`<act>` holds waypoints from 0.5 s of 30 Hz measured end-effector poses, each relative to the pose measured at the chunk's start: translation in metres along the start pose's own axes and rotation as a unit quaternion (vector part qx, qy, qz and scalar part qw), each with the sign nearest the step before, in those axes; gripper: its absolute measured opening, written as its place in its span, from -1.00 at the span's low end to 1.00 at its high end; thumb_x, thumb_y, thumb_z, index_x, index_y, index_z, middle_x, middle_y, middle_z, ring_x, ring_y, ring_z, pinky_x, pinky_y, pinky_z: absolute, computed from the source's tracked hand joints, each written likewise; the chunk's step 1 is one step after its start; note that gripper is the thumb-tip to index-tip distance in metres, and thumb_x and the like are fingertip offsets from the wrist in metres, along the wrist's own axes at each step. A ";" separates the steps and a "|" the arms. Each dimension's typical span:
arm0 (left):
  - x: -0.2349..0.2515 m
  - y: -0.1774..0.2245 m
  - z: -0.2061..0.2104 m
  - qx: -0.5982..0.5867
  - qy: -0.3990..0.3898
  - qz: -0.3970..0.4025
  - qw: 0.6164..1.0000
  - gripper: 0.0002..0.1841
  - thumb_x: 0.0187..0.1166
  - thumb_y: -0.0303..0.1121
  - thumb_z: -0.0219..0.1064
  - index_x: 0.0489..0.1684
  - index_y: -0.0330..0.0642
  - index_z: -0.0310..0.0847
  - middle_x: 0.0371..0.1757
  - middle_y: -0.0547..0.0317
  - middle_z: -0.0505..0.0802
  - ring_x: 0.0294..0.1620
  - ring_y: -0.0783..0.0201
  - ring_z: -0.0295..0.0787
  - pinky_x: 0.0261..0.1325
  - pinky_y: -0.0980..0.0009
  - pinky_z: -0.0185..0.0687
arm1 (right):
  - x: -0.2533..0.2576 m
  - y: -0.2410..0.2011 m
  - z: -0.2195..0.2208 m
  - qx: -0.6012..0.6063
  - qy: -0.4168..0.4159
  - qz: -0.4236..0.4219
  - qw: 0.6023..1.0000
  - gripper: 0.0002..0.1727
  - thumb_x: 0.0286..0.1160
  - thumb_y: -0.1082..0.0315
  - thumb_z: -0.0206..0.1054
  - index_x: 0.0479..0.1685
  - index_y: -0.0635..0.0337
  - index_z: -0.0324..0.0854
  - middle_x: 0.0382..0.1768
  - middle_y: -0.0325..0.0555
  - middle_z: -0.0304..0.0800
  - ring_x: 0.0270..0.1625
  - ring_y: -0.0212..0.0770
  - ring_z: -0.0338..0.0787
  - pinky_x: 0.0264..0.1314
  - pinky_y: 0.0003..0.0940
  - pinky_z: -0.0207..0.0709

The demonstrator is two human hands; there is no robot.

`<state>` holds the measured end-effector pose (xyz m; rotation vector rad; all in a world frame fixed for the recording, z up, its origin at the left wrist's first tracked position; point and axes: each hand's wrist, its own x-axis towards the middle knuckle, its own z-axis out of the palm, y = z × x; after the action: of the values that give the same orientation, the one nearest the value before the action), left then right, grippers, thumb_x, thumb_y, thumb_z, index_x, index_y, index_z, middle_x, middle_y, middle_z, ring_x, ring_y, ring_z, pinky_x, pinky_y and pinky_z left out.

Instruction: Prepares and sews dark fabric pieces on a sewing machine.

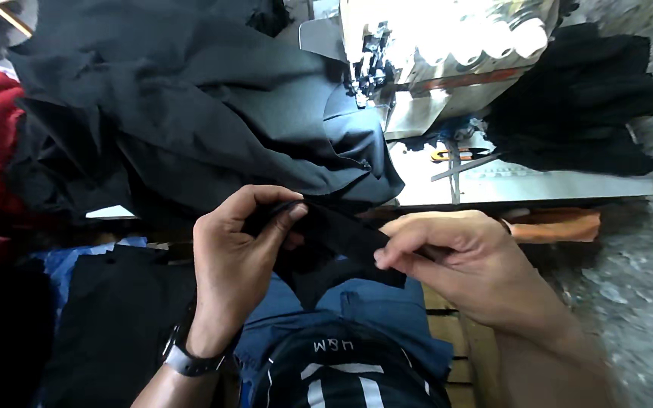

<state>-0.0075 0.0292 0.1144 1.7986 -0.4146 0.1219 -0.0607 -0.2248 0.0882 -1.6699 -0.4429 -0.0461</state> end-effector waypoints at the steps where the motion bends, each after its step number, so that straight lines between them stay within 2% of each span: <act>1: 0.001 0.000 0.000 -0.003 0.000 0.001 1.000 -0.84 0.51 -0.54 0.48 -0.03 -0.24 0.78 -0.27 0.24 0.91 -0.48 0.38 0.84 -0.45 0.50 0.85 | 0.000 0.003 0.000 -0.010 0.000 -0.004 1.000 -0.88 0.57 0.44 0.42 -0.11 0.17 0.88 -0.07 -0.26 0.92 0.03 -0.41 0.87 0.11 -0.55 0.81; 3: 0.002 -0.002 0.001 -0.002 0.004 0.004 1.000 -0.82 0.48 -0.55 0.50 -0.02 -0.25 0.79 -0.24 0.24 0.92 -0.46 0.39 0.85 -0.43 0.50 0.86 | 0.001 0.006 0.005 -0.025 0.020 0.003 0.999 -0.81 0.58 0.46 0.38 0.00 0.17 0.89 0.01 -0.23 0.92 0.09 -0.37 0.88 0.15 -0.51 0.82; 4: 0.003 -0.003 0.002 -0.001 0.006 0.009 1.000 -0.82 0.47 -0.55 0.51 -0.02 -0.25 0.79 -0.23 0.23 0.92 -0.44 0.39 0.85 -0.42 0.50 0.86 | 0.004 0.008 0.010 -0.024 0.046 0.010 0.999 -0.82 0.55 0.43 0.40 -0.01 0.14 0.89 0.00 -0.25 0.92 0.07 -0.36 0.88 0.12 -0.49 0.82; 5: 0.004 -0.004 0.003 -0.002 0.007 0.016 1.000 -0.82 0.48 -0.55 0.51 -0.01 -0.26 0.78 -0.22 0.23 0.91 -0.43 0.39 0.84 -0.40 0.50 0.86 | 0.007 0.009 0.015 -0.017 0.083 0.018 0.996 -0.87 0.52 0.35 0.44 -0.09 0.09 0.89 -0.07 -0.28 0.91 0.01 -0.38 0.87 0.04 -0.50 0.83; 6: 0.005 -0.005 0.005 -0.004 0.008 0.022 1.000 -0.81 0.48 -0.56 0.50 -0.01 -0.25 0.78 -0.20 0.25 0.91 -0.40 0.41 0.84 -0.38 0.51 0.87 | 0.011 0.010 0.022 -0.010 0.131 0.027 0.991 -0.91 0.45 0.25 0.53 -0.26 0.02 0.87 -0.20 -0.35 0.89 -0.12 -0.44 0.86 -0.11 -0.56 0.79; 8: 0.007 -0.009 0.014 -0.005 0.013 0.037 0.999 -0.81 0.49 -0.56 0.49 0.00 -0.23 0.77 -0.17 0.28 0.90 -0.37 0.44 0.83 -0.34 0.52 0.86 | 0.022 0.015 0.035 0.001 0.239 0.035 0.970 -0.72 0.20 0.19 0.71 -0.60 -0.06 0.67 -0.52 -0.45 0.72 -0.50 -0.58 0.64 -0.51 -0.70 0.52; 9: 0.007 -0.011 0.019 -0.009 0.018 0.045 0.999 -0.81 0.50 -0.57 0.47 0.00 -0.23 0.76 -0.16 0.29 0.90 -0.36 0.45 0.83 -0.33 0.53 0.85 | 0.027 0.018 0.039 0.002 0.281 0.036 0.959 -0.63 0.07 0.22 0.77 -0.62 -0.08 0.55 -0.59 -0.47 0.62 -0.58 -0.61 0.53 -0.60 -0.73 0.39; 10: 0.008 -0.013 0.023 -0.011 0.025 0.055 0.998 -0.82 0.52 -0.57 0.46 0.01 -0.22 0.76 -0.15 0.29 0.89 -0.35 0.46 0.82 -0.33 0.54 0.85 | 0.031 0.021 0.040 0.001 0.302 0.041 0.952 -0.57 0.01 0.26 0.79 -0.52 -0.10 0.48 -0.58 -0.48 0.59 -0.57 -0.61 0.52 -0.58 -0.74 0.40; 11: 0.010 -0.015 0.026 -0.010 0.034 0.065 0.997 -0.82 0.52 -0.57 0.45 0.01 -0.22 0.76 -0.14 0.31 0.88 -0.35 0.47 0.82 -0.33 0.55 0.84 | 0.034 0.022 0.038 0.010 0.301 0.051 0.952 -0.53 -0.01 0.28 0.80 -0.35 -0.09 0.49 -0.51 -0.46 0.64 -0.51 -0.57 0.61 -0.50 -0.71 0.53; 13: 0.013 -0.018 0.029 -0.002 0.048 0.085 0.995 -0.82 0.51 -0.58 0.46 -0.01 -0.24 0.77 -0.13 0.30 0.88 -0.33 0.48 0.82 -0.31 0.55 0.85 | 0.036 0.023 0.031 0.031 0.271 0.077 0.959 -0.54 0.04 0.30 0.78 -0.03 0.00 0.71 -0.35 -0.33 0.80 -0.32 -0.42 0.80 -0.28 -0.57 0.75; 14: 0.015 -0.019 0.030 0.002 0.051 0.092 0.995 -0.82 0.49 -0.59 0.47 -0.01 -0.25 0.77 -0.13 0.30 0.88 -0.31 0.47 0.83 -0.29 0.55 0.86 | 0.036 0.023 0.027 0.034 0.255 0.090 0.962 -0.57 0.08 0.30 0.76 0.02 0.04 0.83 -0.30 -0.29 0.89 -0.26 -0.38 0.85 -0.21 -0.53 0.80; 15: 0.017 -0.020 0.030 0.005 0.049 0.095 0.994 -0.82 0.48 -0.60 0.47 -0.02 -0.26 0.77 -0.12 0.29 0.88 -0.29 0.47 0.84 -0.28 0.54 0.86 | 0.036 0.024 0.025 0.032 0.248 0.096 0.964 -0.68 0.13 0.31 0.74 -0.08 0.08 0.90 -0.30 -0.27 0.93 -0.25 -0.38 0.89 -0.20 -0.52 0.82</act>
<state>0.0105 0.0008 0.0932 1.7516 -0.5154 0.3434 -0.0256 -0.1938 0.0722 -1.5625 0.0957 -0.2960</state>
